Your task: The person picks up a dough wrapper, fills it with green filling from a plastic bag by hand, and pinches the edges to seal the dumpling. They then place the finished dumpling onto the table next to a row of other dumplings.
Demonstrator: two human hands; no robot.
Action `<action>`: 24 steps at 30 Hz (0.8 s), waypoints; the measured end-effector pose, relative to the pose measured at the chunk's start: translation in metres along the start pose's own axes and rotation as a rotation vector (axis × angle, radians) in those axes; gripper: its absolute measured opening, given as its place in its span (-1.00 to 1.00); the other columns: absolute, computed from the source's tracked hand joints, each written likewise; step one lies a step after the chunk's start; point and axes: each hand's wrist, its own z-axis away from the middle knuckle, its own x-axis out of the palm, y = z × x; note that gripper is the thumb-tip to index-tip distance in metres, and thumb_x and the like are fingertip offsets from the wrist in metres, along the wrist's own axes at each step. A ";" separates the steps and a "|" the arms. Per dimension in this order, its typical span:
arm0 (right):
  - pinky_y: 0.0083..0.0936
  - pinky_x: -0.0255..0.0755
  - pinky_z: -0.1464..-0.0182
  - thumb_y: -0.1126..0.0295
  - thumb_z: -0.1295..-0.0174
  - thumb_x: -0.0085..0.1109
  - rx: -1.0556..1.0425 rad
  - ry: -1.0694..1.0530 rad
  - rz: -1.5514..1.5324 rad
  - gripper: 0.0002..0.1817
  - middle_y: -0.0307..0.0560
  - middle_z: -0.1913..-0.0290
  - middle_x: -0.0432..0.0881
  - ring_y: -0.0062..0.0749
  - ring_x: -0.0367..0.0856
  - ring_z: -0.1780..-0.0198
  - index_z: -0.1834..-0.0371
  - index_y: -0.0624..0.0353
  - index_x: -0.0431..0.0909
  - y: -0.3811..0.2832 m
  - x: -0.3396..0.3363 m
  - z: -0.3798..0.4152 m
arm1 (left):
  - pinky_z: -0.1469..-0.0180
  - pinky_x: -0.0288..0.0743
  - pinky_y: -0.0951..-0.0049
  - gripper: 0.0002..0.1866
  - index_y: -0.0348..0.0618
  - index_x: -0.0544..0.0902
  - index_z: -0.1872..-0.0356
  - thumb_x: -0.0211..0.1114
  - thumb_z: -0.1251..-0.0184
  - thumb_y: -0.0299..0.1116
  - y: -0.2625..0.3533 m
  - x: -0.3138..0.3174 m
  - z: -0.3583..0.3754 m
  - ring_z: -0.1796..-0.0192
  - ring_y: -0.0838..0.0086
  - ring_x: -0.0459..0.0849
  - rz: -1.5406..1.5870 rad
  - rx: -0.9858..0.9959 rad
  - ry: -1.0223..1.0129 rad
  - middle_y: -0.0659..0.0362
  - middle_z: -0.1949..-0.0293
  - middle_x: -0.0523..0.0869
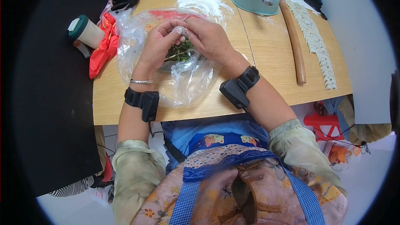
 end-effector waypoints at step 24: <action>-0.15 0.45 0.19 0.36 -0.24 0.08 0.027 0.005 0.034 -0.87 0.05 0.33 0.58 0.06 0.56 0.24 0.29 0.19 0.47 0.001 0.001 0.001 | 0.08 0.49 0.67 -0.78 -0.22 0.55 0.02 0.20 -0.33 -0.52 0.000 0.002 -0.001 0.18 0.64 0.59 -0.023 0.048 0.024 0.27 0.19 0.62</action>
